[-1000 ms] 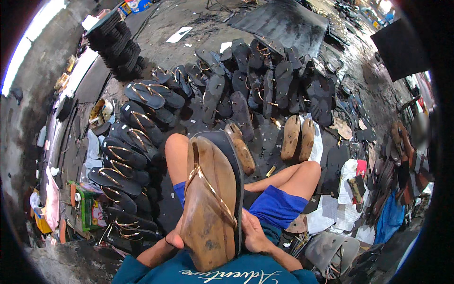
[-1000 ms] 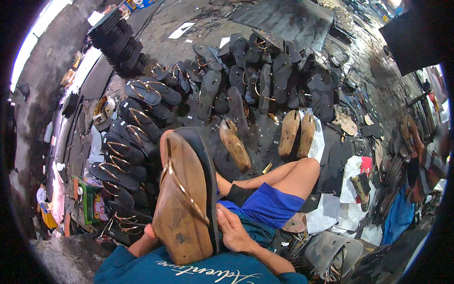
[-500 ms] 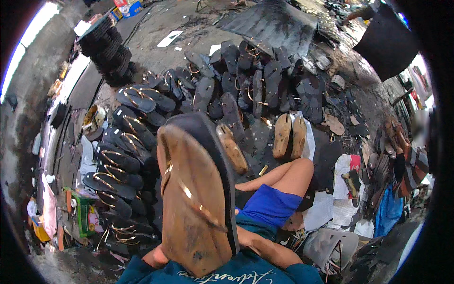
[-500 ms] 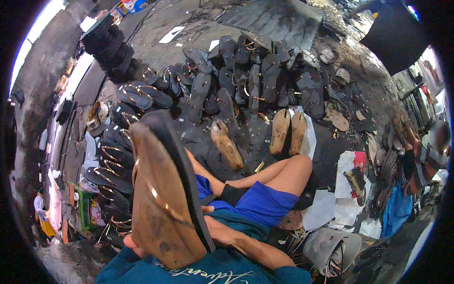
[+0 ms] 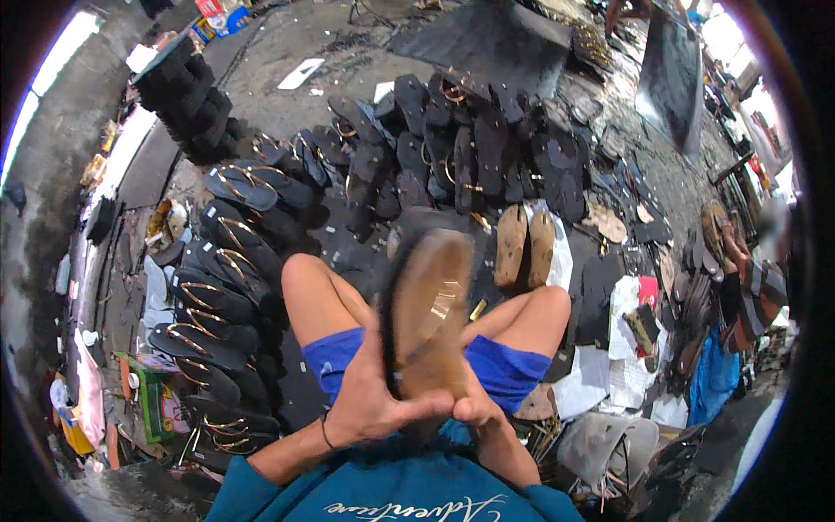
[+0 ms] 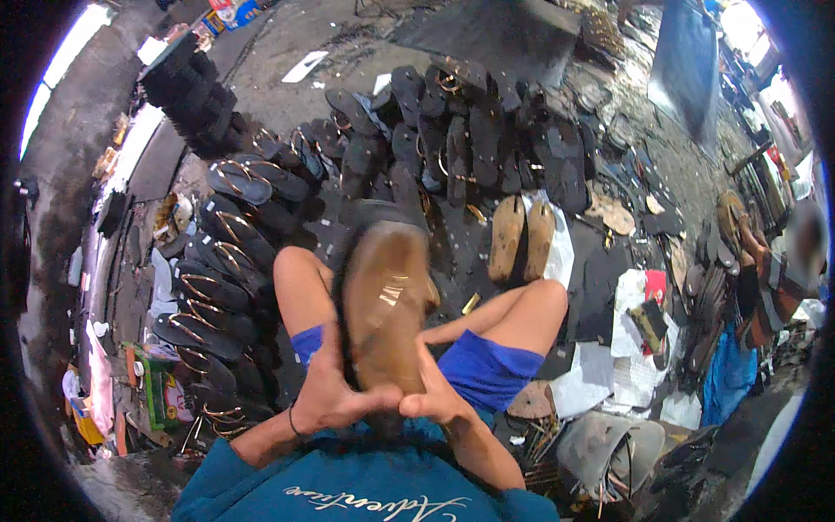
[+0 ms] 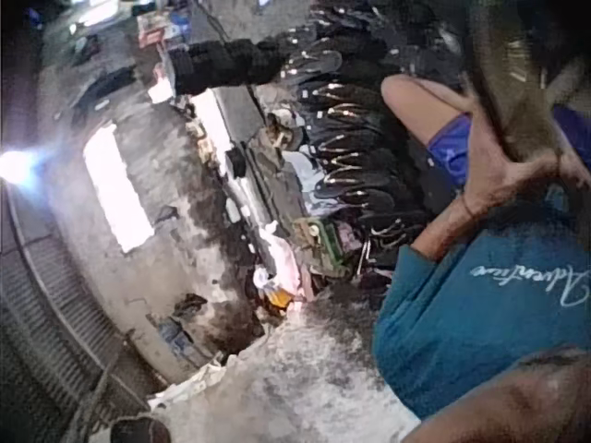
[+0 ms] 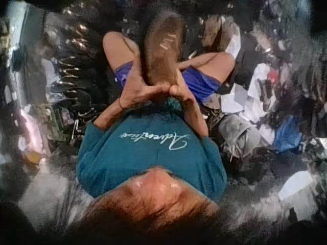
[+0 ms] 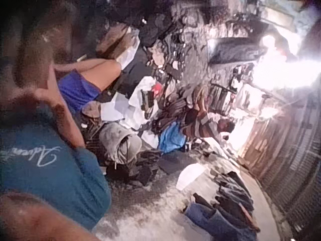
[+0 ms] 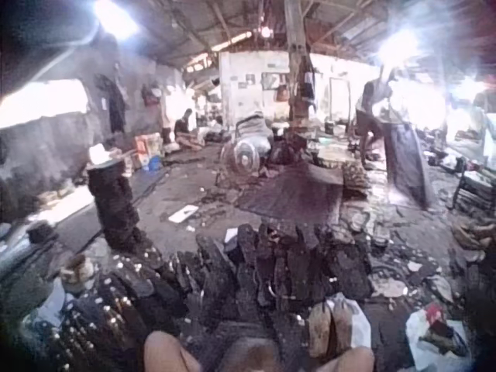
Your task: The person sits on the floor and repeatedly picks up black flip-flops and wooden shoe lasts, aligns the straps, and presses the soles onto the lasts. The person handles the sandals one at a time, turning them over and adjusting the straps before placing them back on the floor.
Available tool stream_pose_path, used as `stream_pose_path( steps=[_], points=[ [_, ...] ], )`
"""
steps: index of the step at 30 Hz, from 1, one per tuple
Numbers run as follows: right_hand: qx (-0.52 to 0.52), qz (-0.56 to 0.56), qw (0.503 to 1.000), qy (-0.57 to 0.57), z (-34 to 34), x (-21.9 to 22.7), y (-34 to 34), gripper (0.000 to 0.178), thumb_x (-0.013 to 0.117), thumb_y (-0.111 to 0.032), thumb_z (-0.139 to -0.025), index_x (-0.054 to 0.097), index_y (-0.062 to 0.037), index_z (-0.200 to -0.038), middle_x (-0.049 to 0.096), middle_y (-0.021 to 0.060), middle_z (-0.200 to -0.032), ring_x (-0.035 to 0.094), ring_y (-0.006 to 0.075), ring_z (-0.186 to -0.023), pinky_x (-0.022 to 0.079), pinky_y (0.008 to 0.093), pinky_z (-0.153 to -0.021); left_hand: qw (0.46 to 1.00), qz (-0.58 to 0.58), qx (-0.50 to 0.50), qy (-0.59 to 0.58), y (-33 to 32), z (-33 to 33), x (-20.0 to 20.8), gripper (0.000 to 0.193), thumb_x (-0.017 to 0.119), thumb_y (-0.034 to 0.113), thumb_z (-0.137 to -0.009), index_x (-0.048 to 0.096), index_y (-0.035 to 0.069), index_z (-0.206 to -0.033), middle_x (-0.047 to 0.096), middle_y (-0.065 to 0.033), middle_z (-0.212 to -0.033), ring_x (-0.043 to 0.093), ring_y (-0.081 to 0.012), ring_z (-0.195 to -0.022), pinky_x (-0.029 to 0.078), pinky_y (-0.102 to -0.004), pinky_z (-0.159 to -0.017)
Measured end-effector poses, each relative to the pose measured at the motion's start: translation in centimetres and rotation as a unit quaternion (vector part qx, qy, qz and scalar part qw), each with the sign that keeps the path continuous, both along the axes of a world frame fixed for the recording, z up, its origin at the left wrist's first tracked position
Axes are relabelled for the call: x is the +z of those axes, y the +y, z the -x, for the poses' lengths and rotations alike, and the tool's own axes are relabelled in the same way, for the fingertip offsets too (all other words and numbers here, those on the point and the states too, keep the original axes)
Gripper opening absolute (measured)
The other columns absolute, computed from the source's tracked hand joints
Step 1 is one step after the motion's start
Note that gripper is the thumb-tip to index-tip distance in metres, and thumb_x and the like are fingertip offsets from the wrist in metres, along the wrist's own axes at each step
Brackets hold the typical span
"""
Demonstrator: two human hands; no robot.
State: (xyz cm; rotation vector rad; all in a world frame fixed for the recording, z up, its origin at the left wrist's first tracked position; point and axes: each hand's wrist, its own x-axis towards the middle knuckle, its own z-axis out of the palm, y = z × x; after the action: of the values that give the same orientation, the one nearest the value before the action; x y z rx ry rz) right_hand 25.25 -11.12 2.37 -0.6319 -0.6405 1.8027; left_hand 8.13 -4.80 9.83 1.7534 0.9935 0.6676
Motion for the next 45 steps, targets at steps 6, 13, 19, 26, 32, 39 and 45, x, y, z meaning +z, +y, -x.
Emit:
stream_pose_path(
  steps=[6, 13, 19, 26, 32, 39, 45],
  points=[
    [-0.158, 0.135, 0.967, 0.147, -0.6, 2.5, -3.7, 0.120, 0.071, -0.057, -0.066, 0.020, 0.0062, -0.155, 0.041, 0.0310, -0.150, 0.053, 0.0419, -0.130, 0.048, 0.0532, -0.107, 0.992, 0.073, -0.007, 0.102, 1.6, 1.0, -0.1, 0.036, 0.055, 0.035, -0.104, 0.073, 0.005, -0.099, 0.068, -0.0150, -0.102, 0.064, -0.0295, -0.092, 0.048, -0.0389, -0.086],
    [-0.285, 0.291, 0.908, 0.095, -0.2, 4.9, -8.7, 0.109, 0.065, -0.054, -0.067, 0.029, 0.0015, -0.154, 0.050, 0.0272, -0.143, 0.056, 0.0393, -0.125, 0.049, 0.0500, -0.106, 0.942, 0.292, -0.146, -0.079, -5.0, 1.0, -3.6, 0.035, 0.038, 0.030, -0.111, 0.051, 0.001, -0.095, 0.044, -0.0088, -0.075, 0.046, -0.0163, -0.071, 0.042, -0.0341, -0.069],
    [-0.285, 0.309, 0.897, 0.138, -0.4, 5.9, -9.4, 0.103, 0.064, -0.048, -0.065, 0.037, 0.0023, -0.150, 0.057, 0.0245, -0.137, 0.061, 0.0377, -0.119, 0.050, 0.0490, -0.104, 0.903, 0.379, -0.181, -0.093, -5.6, 3.3, -2.1, 0.035, 0.040, 0.027, -0.112, 0.052, 0.001, -0.092, 0.042, -0.0017, -0.079, 0.041, -0.0114, -0.075, 0.041, -0.0314, -0.070],
    [-0.209, 0.234, 0.935, 0.167, -0.4, 4.7, -9.3, 0.100, 0.062, -0.046, -0.071, 0.030, -0.0003, -0.154, 0.051, 0.0228, -0.143, 0.056, 0.0363, -0.125, 0.045, 0.0475, -0.108, 0.851, 0.509, -0.089, -0.094, -5.8, 4.2, -4.9, 0.030, 0.048, 0.033, -0.109, 0.059, 0.007, -0.098, 0.058, -0.0005, -0.104, 0.053, -0.0119, -0.094, 0.045, -0.0296, -0.086],
    [-0.125, 0.127, 0.975, 0.132, -0.8, 1.5, -5.9, 0.098, 0.061, -0.044, -0.077, 0.024, -0.0026, -0.157, 0.046, 0.0213, -0.147, 0.052, 0.0350, -0.131, 0.041, 0.0462, -0.112, 0.710, 0.661, -0.008, -0.243, -4.7, 4.0, -14.9, 0.071, 0.047, 0.058, -0.101, 0.039, 0.008, -0.151, 0.046, -0.0136, -0.154, 0.047, -0.0258, -0.138, 0.039, -0.0387, -0.114],
    [-0.073, 0.057, 0.972, -0.218, 0.4, -5.3, -4.0, 0.104, 0.074, -0.046, -0.082, 0.019, -0.0021, -0.159, 0.036, 0.0220, -0.153, 0.037, 0.0345, -0.141, 0.032, 0.0444, -0.117, 0.734, 0.555, 0.061, -0.387, -0.7, 0.1, -12.7, 0.095, 0.036, 0.079, -0.093, 0.041, 0.006, -0.153, 0.049, -0.0144, -0.153, 0.047, -0.0321, -0.139, 0.034, -0.0467, -0.118],
    [-0.060, 0.083, 0.931, -0.350, 0.0, -2.0, -3.3, 0.080, 0.081, -0.029, -0.086, 0.039, 0.0045, -0.145, 0.053, 0.0154, -0.137, 0.054, 0.0233, -0.125, 0.042, 0.0372, -0.108, 0.846, 0.354, 0.243, -0.317, 2.2, -1.4, -20.0, 0.073, 0.038, 0.060, -0.105, 0.048, 0.001, -0.146, 0.057, -0.0117, -0.142, 0.053, -0.0247, -0.130, 0.038, -0.0378, -0.114]
  ],
)
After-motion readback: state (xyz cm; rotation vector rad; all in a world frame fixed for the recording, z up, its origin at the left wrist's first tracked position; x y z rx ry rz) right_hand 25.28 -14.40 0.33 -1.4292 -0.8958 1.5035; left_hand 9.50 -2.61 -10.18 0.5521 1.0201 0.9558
